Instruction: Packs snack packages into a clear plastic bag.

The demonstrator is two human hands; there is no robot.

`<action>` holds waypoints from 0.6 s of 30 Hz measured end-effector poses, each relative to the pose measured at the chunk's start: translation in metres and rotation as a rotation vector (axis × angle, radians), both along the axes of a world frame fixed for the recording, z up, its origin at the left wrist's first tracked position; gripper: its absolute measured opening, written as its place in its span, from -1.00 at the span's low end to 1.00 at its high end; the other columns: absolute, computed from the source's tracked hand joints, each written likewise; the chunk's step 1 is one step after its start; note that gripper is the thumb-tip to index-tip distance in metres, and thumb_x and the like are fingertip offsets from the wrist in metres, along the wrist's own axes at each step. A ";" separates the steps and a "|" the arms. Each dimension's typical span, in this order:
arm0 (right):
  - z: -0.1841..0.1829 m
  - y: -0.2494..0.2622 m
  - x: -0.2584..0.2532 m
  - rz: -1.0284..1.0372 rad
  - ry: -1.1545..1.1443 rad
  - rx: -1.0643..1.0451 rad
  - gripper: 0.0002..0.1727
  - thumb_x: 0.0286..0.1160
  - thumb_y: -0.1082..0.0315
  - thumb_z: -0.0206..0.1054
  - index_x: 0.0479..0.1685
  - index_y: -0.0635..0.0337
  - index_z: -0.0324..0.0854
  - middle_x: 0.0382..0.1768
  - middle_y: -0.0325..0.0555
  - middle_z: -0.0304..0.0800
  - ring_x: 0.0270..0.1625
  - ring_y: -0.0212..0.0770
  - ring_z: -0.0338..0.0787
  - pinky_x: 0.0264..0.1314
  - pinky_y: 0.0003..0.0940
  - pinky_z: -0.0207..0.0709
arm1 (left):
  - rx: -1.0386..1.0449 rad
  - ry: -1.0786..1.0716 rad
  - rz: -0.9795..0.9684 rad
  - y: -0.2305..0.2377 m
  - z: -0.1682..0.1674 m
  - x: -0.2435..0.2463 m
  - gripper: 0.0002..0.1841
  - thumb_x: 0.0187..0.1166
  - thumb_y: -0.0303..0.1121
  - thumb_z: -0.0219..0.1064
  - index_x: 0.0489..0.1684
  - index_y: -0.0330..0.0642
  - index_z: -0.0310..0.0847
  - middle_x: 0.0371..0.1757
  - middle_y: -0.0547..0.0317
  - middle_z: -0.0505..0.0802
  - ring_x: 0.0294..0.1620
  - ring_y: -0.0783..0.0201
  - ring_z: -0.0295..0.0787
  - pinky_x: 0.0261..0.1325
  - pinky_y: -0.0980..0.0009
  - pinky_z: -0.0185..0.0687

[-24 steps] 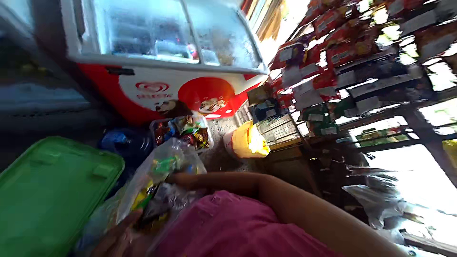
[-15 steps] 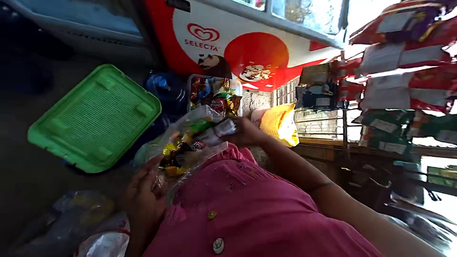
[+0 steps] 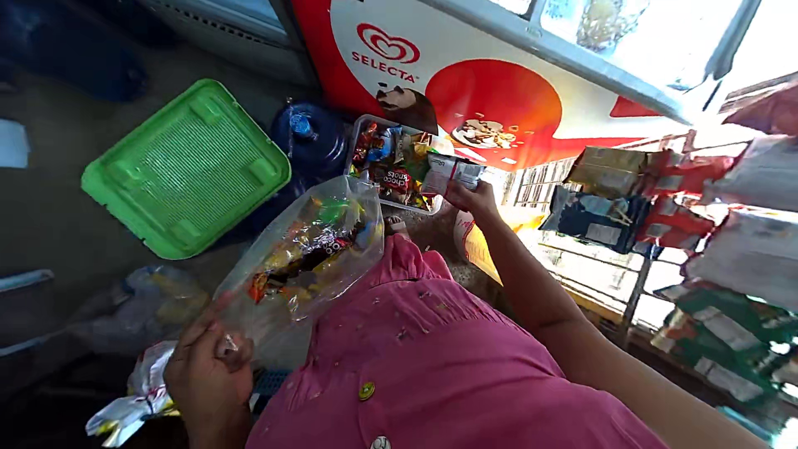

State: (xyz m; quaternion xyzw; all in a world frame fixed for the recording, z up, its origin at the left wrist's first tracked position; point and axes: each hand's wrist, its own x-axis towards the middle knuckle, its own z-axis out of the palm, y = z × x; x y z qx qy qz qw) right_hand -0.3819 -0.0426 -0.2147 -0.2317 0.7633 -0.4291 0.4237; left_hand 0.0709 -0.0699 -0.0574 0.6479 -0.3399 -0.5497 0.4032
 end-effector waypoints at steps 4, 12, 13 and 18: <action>-0.059 -0.056 -0.003 0.082 -0.130 0.111 -0.53 0.51 0.12 0.49 0.18 0.35 0.67 -0.07 0.05 0.88 -0.02 -0.16 0.87 0.18 -0.10 0.74 | 0.020 -0.052 0.098 0.009 0.008 -0.026 -0.55 0.72 -0.54 -0.24 0.23 -0.23 0.63 -0.70 0.60 0.49 -0.82 0.63 0.27 -0.76 0.73 0.24; -0.128 -0.058 -0.045 -0.058 -0.270 0.388 -0.41 0.61 0.03 0.40 0.39 0.34 0.56 0.16 0.20 0.79 0.17 -0.01 0.82 0.30 -0.02 0.68 | 0.026 -0.039 0.156 0.017 0.013 -0.060 -0.55 0.71 -0.54 -0.24 0.20 -0.18 0.64 -0.73 0.61 0.44 -0.83 0.63 0.23 -0.76 0.72 0.20; -0.130 -0.050 -0.054 -0.099 -0.264 0.413 -0.41 0.60 0.04 0.41 0.39 0.35 0.56 0.17 0.20 0.78 0.16 -0.01 0.81 0.29 -0.02 0.67 | 0.032 -0.037 0.162 0.017 0.013 -0.065 -0.55 0.70 -0.54 -0.24 0.21 -0.18 0.63 -0.73 0.61 0.44 -0.83 0.63 0.23 -0.76 0.73 0.20; -0.137 -0.029 -0.098 -0.222 -0.086 0.567 -0.34 0.52 0.01 0.47 0.39 0.40 0.55 0.30 0.34 0.69 0.35 0.17 0.70 0.42 0.15 0.55 | 0.052 -0.031 0.166 0.016 0.014 -0.081 -0.55 0.70 -0.54 -0.23 0.20 -0.19 0.65 -0.74 0.62 0.44 -0.83 0.64 0.24 -0.76 0.73 0.20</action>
